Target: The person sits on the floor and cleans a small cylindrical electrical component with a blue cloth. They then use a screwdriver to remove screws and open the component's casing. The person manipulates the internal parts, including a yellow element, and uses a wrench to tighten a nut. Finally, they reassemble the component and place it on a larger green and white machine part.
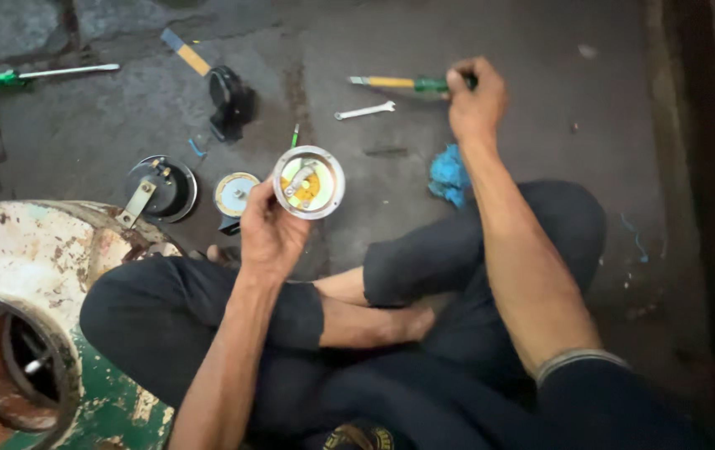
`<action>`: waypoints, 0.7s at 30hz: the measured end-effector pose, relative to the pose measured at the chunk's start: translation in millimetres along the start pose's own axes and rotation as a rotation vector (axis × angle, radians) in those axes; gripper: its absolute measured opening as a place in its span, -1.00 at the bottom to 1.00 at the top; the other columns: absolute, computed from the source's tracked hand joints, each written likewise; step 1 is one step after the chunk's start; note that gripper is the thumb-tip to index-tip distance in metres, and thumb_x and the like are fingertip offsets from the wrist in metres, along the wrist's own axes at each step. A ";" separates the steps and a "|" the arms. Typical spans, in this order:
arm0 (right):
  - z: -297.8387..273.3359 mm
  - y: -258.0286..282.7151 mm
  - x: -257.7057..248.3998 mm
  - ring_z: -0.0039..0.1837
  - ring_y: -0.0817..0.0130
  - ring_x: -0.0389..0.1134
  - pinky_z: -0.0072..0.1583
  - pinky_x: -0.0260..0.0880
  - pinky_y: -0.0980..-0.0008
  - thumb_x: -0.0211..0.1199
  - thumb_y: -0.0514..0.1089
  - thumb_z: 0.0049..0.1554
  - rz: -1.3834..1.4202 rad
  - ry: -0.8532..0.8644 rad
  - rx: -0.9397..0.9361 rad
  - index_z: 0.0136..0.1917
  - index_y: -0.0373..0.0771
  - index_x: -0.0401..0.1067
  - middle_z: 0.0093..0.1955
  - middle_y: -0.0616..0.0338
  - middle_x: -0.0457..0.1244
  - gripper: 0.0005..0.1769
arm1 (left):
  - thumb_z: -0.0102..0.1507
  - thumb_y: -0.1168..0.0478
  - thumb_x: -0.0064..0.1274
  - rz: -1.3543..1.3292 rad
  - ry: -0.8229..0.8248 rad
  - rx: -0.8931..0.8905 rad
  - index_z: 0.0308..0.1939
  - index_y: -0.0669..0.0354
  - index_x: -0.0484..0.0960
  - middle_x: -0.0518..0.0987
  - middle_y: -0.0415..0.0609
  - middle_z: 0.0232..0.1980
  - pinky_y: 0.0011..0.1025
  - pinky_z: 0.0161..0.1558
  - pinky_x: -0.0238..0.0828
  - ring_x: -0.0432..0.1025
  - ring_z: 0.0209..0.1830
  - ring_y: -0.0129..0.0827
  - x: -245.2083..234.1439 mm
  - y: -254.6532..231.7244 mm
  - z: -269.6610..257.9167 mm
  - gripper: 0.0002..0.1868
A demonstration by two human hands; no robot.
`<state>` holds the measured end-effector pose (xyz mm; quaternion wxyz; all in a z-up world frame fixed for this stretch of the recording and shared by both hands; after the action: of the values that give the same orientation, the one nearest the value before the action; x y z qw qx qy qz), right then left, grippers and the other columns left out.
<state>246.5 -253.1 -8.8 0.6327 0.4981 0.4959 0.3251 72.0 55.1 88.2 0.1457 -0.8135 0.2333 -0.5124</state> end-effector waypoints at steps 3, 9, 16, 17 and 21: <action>2.7 -35.7 23.0 -0.11 0.48 0.44 -0.08 0.56 0.40 0.30 -0.33 0.19 0.237 0.155 0.114 -0.06 -0.31 0.52 -0.14 0.23 0.37 -0.97 | 0.41 0.15 -0.15 -0.145 0.043 -0.034 0.22 0.42 0.50 0.58 0.12 0.23 -0.15 0.37 0.37 0.46 0.29 -0.14 -2.0 -1.9 4.4 -0.58; -13.6 -21.3 35.7 -0.02 0.15 0.42 0.06 0.40 0.17 0.43 -0.25 0.10 -0.565 0.320 -0.157 0.00 -0.31 0.55 -0.08 -0.05 0.40 -0.80 | 0.48 0.12 -0.14 -0.272 0.041 0.070 0.20 0.32 0.53 0.60 0.05 0.20 -0.17 0.36 0.37 0.47 0.26 -0.21 -8.6 -3.6 5.0 -0.64; -61.5 92.8 39.2 0.05 0.31 0.45 0.10 0.45 0.32 0.29 -0.26 0.24 -0.154 0.432 -0.219 0.12 -0.30 0.52 0.00 0.05 0.41 -0.83 | 0.47 0.12 -0.12 -0.320 0.093 0.144 0.19 0.32 0.54 0.60 0.02 0.18 -0.20 0.34 0.38 0.48 0.23 -0.26 -12.4 -6.6 5.4 -0.65; -75.6 100.9 45.7 0.04 0.36 0.45 0.08 0.47 0.37 0.25 -0.26 0.24 0.008 0.477 -0.107 0.12 -0.28 0.50 0.00 0.10 0.40 -0.83 | 0.46 0.13 -0.13 -0.312 0.099 0.153 0.19 0.32 0.53 0.60 0.02 0.18 -0.21 0.35 0.38 0.48 0.23 -0.27 -13.4 -7.6 4.1 -0.65; -137.6 142.9 66.8 0.06 0.38 0.43 0.10 0.47 0.42 0.25 -0.34 0.28 0.099 0.588 -0.170 0.20 -0.30 0.50 0.05 0.10 0.39 -0.79 | 0.48 0.14 -0.13 -0.304 0.048 0.127 0.18 0.32 0.52 0.60 0.02 0.17 -0.20 0.34 0.38 0.48 0.23 -0.27 -16.7 1.8 5.6 -0.67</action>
<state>147.3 -108.5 105.4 0.4847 0.3516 0.6039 0.5260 70.5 62.4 72.1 0.1118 -0.8162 0.0780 -0.5614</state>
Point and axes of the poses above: each hand's wrist, its own z-axis towards the middle knuckle, its own x-axis out of the palm, y = z × x, the point moved 7 cm from there along z, towards the middle knuckle
